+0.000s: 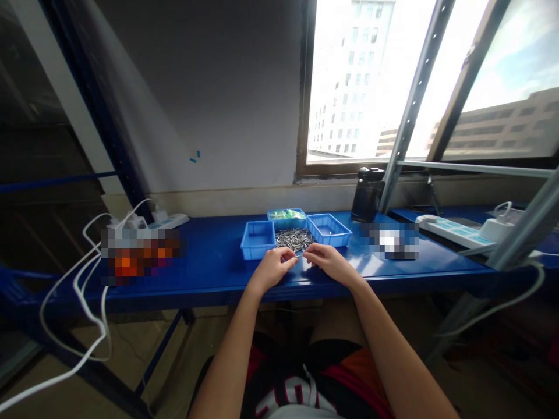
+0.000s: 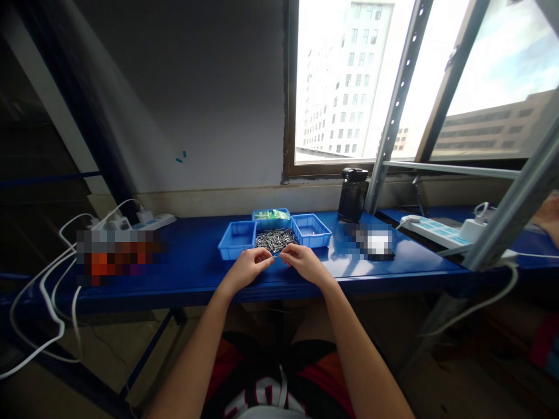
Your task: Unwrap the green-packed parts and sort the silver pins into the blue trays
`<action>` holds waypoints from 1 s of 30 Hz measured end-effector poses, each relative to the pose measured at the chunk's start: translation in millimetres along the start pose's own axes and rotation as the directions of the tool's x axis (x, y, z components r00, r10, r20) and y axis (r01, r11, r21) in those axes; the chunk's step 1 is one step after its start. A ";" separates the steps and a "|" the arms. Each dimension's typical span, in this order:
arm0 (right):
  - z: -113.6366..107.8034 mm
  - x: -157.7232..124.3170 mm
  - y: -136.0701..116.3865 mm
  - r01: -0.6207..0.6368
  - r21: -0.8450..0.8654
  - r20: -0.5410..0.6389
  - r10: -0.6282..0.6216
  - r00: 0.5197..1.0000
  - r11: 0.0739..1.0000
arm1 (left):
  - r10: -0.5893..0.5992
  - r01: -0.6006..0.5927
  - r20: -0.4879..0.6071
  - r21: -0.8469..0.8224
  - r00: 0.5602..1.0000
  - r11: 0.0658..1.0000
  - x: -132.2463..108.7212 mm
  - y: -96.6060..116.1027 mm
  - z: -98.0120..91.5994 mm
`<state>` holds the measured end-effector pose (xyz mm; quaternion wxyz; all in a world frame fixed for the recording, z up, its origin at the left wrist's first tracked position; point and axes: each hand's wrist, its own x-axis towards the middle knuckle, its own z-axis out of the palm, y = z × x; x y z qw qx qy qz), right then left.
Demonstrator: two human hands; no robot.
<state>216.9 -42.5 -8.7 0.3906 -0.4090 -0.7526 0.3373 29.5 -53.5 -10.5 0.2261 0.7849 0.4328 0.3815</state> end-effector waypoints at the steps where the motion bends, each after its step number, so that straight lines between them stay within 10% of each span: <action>1: -0.1 0.3 0.4 0.000 -0.002 0.004 0.000 1.000 1.000 | -0.001 0.001 -0.012 0.004 1.000 1.000 -0.3 0.5 -0.2; 30: 0.0 -1.1 1.1 0.079 -0.089 0.067 -0.073 0.995 0.993 | -0.021 0.024 0.050 -0.049 0.999 0.999 0.6 4.9 -0.8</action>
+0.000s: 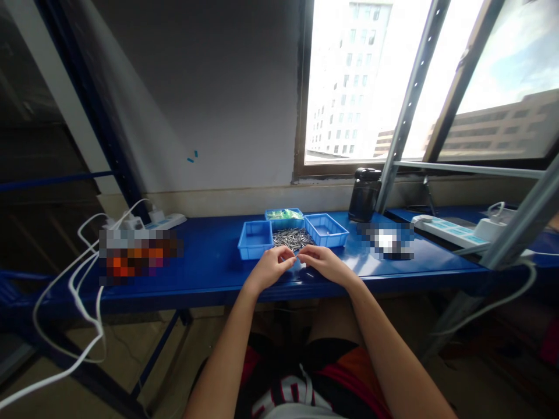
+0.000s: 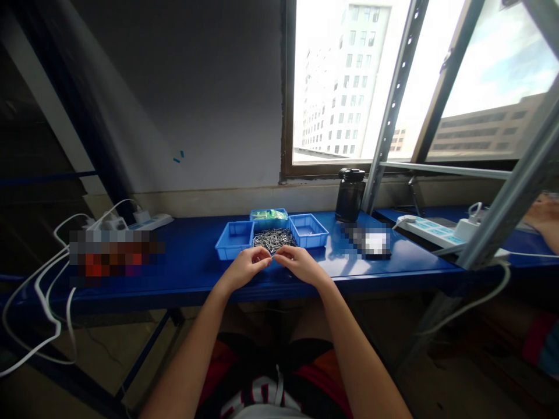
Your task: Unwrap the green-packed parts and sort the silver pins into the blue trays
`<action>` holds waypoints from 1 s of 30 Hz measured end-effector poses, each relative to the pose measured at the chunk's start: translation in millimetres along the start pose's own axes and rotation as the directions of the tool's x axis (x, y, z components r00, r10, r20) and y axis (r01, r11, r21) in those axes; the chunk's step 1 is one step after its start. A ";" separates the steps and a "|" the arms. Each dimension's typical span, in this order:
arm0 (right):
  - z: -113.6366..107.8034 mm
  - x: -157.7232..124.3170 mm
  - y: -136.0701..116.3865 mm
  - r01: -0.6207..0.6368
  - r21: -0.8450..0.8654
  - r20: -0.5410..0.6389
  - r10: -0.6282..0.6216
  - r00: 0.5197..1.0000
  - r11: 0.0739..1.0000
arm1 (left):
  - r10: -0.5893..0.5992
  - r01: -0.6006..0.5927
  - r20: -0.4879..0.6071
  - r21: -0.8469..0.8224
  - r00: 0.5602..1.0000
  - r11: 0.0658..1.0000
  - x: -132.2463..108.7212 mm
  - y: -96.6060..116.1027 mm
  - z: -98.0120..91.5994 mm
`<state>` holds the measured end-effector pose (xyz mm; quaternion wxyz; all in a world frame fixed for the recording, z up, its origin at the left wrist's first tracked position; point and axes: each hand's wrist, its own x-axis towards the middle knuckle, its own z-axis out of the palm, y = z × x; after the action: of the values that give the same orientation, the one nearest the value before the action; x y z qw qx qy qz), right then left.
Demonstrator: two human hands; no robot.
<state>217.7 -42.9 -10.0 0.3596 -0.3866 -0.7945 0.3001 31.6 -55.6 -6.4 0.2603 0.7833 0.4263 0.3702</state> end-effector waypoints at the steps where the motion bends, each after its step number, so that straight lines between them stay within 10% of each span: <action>1: 0.2 0.0 -0.1 -0.001 -0.003 0.001 0.001 1.000 1.000 | 0.005 -0.005 0.002 0.003 1.000 1.000 0.0 0.0 -0.2; 30: -0.9 -0.6 1.7 -0.002 -0.025 -0.078 0.000 0.997 1.000 | 0.012 -0.015 -0.017 -0.218 1.000 0.976 -0.6 -5.5 1.1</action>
<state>219.4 -42.4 -11.0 0.3853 -0.4030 -0.7834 0.2748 29.7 -53.5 -11.3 0.3387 0.7499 0.3799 0.4226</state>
